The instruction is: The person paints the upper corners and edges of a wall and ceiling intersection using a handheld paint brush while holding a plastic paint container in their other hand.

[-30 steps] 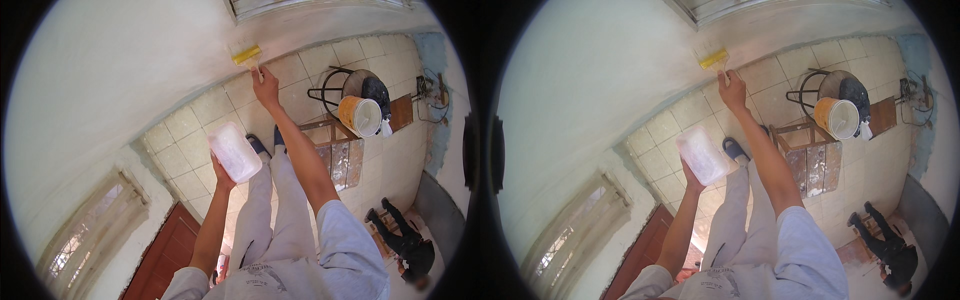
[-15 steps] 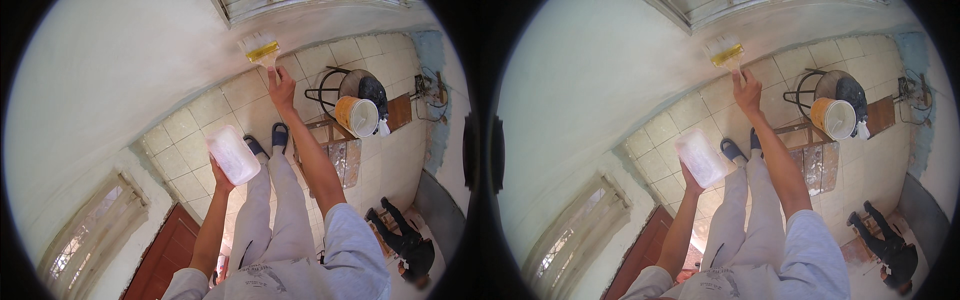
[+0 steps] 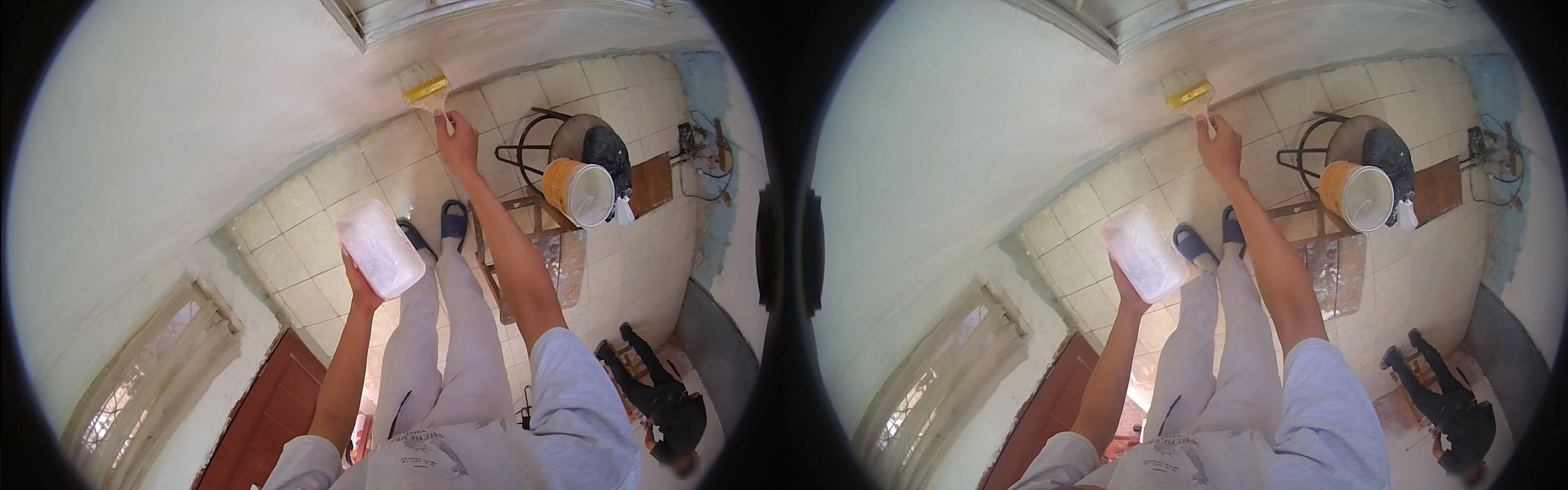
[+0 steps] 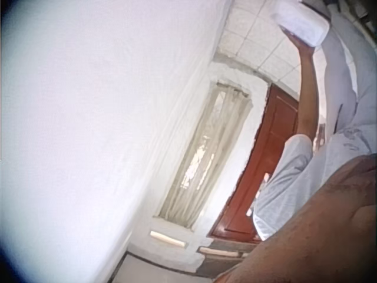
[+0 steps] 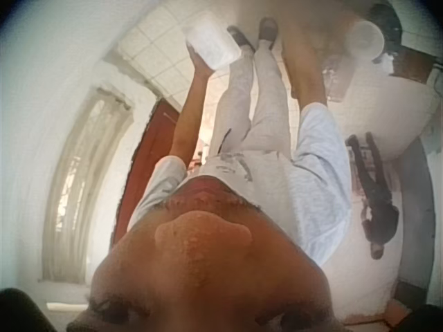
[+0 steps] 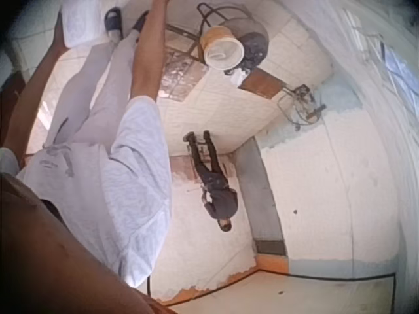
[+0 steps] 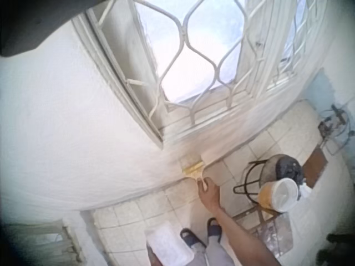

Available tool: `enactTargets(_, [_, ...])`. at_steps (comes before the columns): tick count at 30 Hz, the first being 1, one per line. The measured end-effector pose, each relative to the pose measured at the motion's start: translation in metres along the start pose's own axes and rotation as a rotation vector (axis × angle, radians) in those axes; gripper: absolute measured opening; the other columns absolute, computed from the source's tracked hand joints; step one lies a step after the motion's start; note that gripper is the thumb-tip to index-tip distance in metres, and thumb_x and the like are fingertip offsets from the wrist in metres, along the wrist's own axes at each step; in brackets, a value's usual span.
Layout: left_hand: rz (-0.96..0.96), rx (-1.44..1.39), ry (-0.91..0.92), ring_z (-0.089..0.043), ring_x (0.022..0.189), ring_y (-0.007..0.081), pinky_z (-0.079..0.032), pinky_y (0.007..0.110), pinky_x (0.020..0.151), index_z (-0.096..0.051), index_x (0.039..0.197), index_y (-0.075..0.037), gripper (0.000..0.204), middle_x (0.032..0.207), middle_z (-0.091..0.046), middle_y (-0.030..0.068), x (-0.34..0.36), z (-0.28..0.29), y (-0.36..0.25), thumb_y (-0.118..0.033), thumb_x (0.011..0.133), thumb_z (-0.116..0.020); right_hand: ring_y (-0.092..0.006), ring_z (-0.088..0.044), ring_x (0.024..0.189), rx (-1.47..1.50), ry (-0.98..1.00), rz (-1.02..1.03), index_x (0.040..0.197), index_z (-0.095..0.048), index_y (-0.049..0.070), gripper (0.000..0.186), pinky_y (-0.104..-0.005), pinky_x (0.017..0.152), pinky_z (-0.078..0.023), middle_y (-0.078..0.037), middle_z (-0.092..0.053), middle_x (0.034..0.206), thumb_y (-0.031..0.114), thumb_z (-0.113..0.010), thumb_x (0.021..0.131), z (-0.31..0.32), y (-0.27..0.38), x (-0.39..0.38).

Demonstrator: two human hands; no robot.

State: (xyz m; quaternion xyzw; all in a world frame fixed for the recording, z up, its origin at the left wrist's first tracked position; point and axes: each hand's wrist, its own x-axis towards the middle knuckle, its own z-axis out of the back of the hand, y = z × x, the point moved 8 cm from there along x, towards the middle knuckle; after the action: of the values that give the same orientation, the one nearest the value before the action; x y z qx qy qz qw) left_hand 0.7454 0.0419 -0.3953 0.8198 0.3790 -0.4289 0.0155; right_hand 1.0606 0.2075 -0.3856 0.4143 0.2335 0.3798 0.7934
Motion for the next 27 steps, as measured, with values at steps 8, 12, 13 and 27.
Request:
enactTargets(8, [-0.045,0.038,-0.05,-0.06,0.132,0.0306,-0.052,0.051,0.111,-0.04,0.158,-0.016,0.081,0.15,-0.056,0.0095,0.002,-0.006,0.005,-0.074,0.102,-0.039,-0.0475,-0.065,0.077,0.277,-0.065,0.055,0.094,-0.066,-0.004,0.041,-0.0475,0.07,-0.05,-0.027,-0.066,0.081,0.035,-0.066,0.103,-0.001,0.025,0.003])
enactTargets(12, [-0.063,0.051,-0.071,-0.061,0.131,0.0301,-0.052,0.05,0.11,-0.04,0.158,-0.015,0.082,0.15,-0.057,0.0094,0.007,-0.008,0.01,-0.074,0.102,-0.038,-0.0488,-0.067,0.081,0.2,-0.015,0.028,0.096,-0.067,-0.004,0.042,-0.0489,0.071,-0.051,-0.028,-0.068,0.084,0.037,-0.065,0.103,-0.016,0.01,0.013])
enactTargets(13, [-0.071,0.072,-0.082,-0.061,0.131,0.03,-0.052,0.051,0.11,-0.041,0.157,-0.015,0.081,0.149,-0.057,0.0094,0.008,-0.009,0.011,-0.074,0.102,-0.037,-0.0495,-0.067,0.082,0.138,-0.008,0.016,0.097,-0.068,-0.004,0.042,-0.0497,0.072,-0.052,-0.029,-0.069,0.086,0.037,-0.065,0.103,-0.019,0.005,0.016])
enactTargets(27, [-0.04,-0.076,0.002,-0.06,0.132,0.0297,-0.052,0.05,0.111,-0.04,0.158,-0.013,0.077,0.15,-0.057,0.0094,0.029,-0.029,0.025,-0.069,0.105,-0.034,-0.0481,-0.063,0.072,0.292,0.008,0.06,0.092,-0.063,-0.002,0.037,-0.0487,0.064,-0.048,-0.025,-0.064,0.076,0.033,-0.066,0.103,0.009,0.043,-0.004])
